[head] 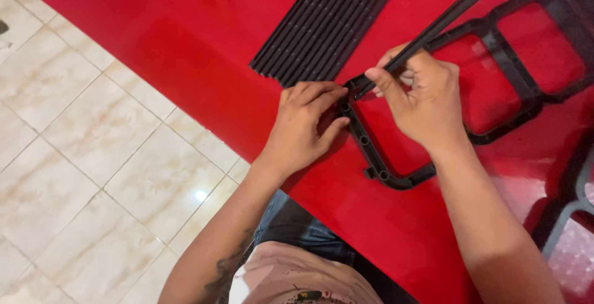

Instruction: The person wipes the edges and surfaces of black plastic furniture frames with a cloth on a red table. They then insert a long black rod into a frame and continue wiping the rod with the cloth.

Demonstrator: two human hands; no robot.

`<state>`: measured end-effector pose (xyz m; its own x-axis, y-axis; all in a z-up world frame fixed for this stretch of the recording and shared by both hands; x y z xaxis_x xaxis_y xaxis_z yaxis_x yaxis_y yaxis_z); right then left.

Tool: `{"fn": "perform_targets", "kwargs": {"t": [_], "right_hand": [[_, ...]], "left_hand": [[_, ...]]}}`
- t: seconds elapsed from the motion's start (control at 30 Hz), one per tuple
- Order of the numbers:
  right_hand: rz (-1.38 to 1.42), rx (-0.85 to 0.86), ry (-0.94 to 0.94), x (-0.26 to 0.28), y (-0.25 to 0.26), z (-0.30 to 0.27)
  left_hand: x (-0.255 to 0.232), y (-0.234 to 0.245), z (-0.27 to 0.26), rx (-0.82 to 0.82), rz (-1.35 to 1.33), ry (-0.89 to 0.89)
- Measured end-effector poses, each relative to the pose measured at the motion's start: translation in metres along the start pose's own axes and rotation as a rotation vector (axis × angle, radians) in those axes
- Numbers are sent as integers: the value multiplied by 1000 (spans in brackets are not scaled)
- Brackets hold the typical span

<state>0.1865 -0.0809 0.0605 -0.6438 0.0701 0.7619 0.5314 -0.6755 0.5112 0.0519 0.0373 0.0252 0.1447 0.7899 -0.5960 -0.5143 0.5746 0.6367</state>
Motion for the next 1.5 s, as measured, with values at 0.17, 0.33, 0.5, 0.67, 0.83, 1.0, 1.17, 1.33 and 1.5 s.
{"fn": "perform_targets", "kwargs": {"t": [0.17, 0.33, 0.5, 0.67, 0.83, 1.0, 1.17, 1.33, 1.5], "right_hand": [[-13, 45, 59, 9, -10, 1], [-53, 66, 66, 13, -15, 1], [-94, 90, 114, 18, -19, 2], [-127, 87, 129, 17, -20, 3], [-143, 112, 109, 14, -20, 5], [-113, 118, 65, 8, -20, 7], [-134, 132, 56, 6, -19, 10], [-138, 109, 30, 7, -22, 9], [30, 182, -43, 7, -22, 8]], "left_hand": [[10, -5, 0, 5, -65, 40], [10, -6, 0, -9, -46, 45], [10, -6, -3, -34, -56, 41], [13, -8, -3, -39, -77, 63], [13, -9, -2, -41, -56, 50], [13, -12, -1, -49, -43, 47], [14, -12, 0, -43, -52, 69], [13, -12, 4, -62, -41, 87], [8, -11, 8, -94, -46, 50]]}}
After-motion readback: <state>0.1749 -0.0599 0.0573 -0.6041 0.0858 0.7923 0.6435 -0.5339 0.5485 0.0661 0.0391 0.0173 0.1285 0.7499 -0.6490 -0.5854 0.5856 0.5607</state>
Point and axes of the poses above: each hand's wrist, its own z-axis towards the middle knuckle, its own y-axis out of the back of the hand, x = y × z, the point moved 7 cm from there along z, towards the middle knuckle, and after that the axes turned 4 degrees about -y, right-handed, at the moved point
